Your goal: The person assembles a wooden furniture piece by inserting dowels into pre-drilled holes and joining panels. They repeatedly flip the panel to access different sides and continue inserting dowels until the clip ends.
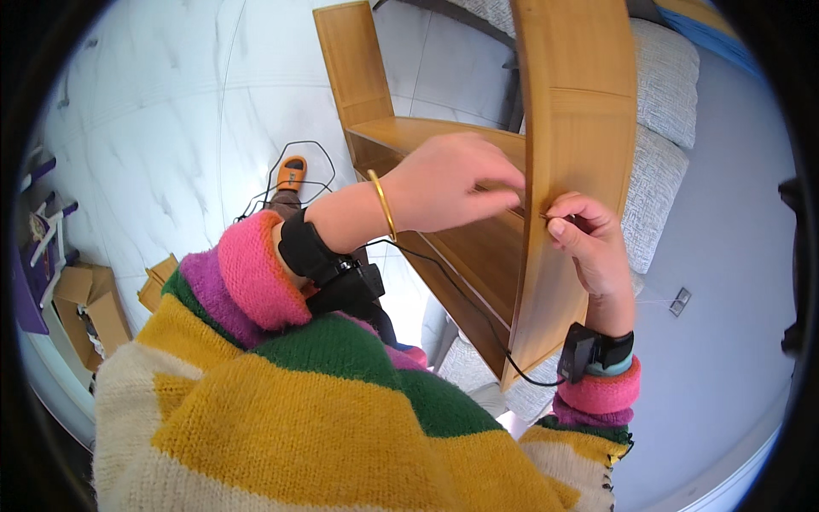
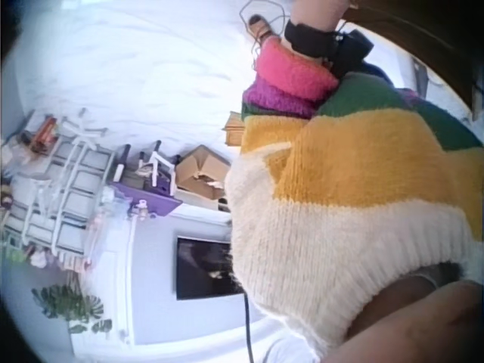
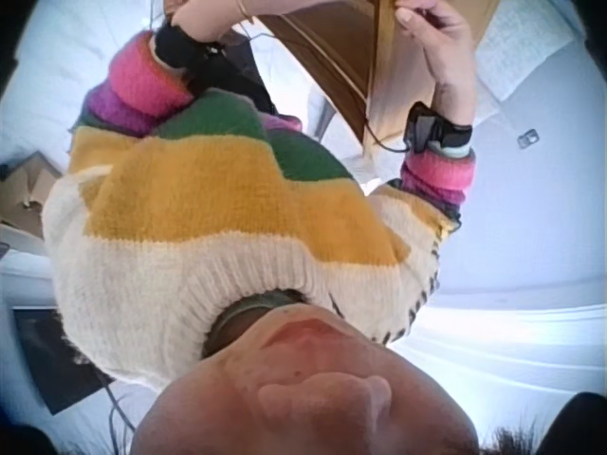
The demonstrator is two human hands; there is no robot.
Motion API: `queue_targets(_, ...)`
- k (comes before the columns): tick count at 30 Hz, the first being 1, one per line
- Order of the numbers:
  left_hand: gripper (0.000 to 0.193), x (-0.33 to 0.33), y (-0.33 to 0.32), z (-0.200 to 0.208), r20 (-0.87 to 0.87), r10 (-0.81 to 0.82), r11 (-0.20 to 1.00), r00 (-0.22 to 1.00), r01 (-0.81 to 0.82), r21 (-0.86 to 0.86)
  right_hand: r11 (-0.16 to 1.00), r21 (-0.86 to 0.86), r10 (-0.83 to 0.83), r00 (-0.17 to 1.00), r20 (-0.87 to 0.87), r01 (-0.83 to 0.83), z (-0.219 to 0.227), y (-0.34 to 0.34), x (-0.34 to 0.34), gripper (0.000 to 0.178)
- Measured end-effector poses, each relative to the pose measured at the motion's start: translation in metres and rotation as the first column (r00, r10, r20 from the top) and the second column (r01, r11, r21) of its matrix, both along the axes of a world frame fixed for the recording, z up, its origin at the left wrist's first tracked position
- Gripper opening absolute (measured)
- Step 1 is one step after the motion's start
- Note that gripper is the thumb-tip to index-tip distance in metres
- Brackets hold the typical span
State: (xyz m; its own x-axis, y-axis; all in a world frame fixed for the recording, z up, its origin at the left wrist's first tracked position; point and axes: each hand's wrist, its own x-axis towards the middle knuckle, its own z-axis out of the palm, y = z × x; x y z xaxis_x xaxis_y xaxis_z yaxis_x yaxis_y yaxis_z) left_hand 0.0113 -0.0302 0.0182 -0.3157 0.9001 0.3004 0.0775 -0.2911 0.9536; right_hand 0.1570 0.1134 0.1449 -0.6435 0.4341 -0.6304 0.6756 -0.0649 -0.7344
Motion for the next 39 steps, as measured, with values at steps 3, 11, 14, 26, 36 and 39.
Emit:
queue_targets(3, 0.011, -0.002, -0.007, 0.009, 0.161, 0.079, 0.988, 0.984, -0.055, -0.147, 0.999, -0.035, 0.021, 0.998, -0.066, -0.023, -0.007, -0.002, 0.003, 0.007)
queue_targets(11, 0.015, 0.003, 0.008, 0.022, -0.495, 0.348, 0.937, 0.796, -0.278, 0.211, 0.999, -0.033, -0.009, 1.000, 0.018, 0.010, -0.014, 0.005, -0.007, 0.015)
queue_targets(14, 0.016, 0.006, 0.016, 0.025, -0.558, 0.284, 0.959, 0.779, -0.242, 0.151, 1.000, -0.004, 0.006, 0.997, -0.077, -0.006, -0.022, 0.005, -0.009, 0.016)
queue_targets(26, 0.007, -0.003, 0.027, 0.020, -0.427, 0.145, 0.985, 0.892, -0.087, 0.151, 0.733, 0.674, 0.048, 0.983, -0.179, 0.087, -0.023, -0.004, 0.002, 0.024)
queue_targets(36, 0.005, -0.010, 0.027, 0.021, -0.439, 0.127, 0.986, 0.889, -0.066, 0.153, 0.853, 0.501, 0.311, 0.914, -0.262, -0.146, -0.027, 0.001, -0.004, 0.011)
queue_targets(39, 0.004, -0.010, 0.028, 0.020, -0.417, 0.116, 0.987, 0.902, -0.059, 0.147, 0.937, 0.318, 0.240, 0.928, -0.285, -0.144, -0.024, -0.004, -0.001, 0.010)
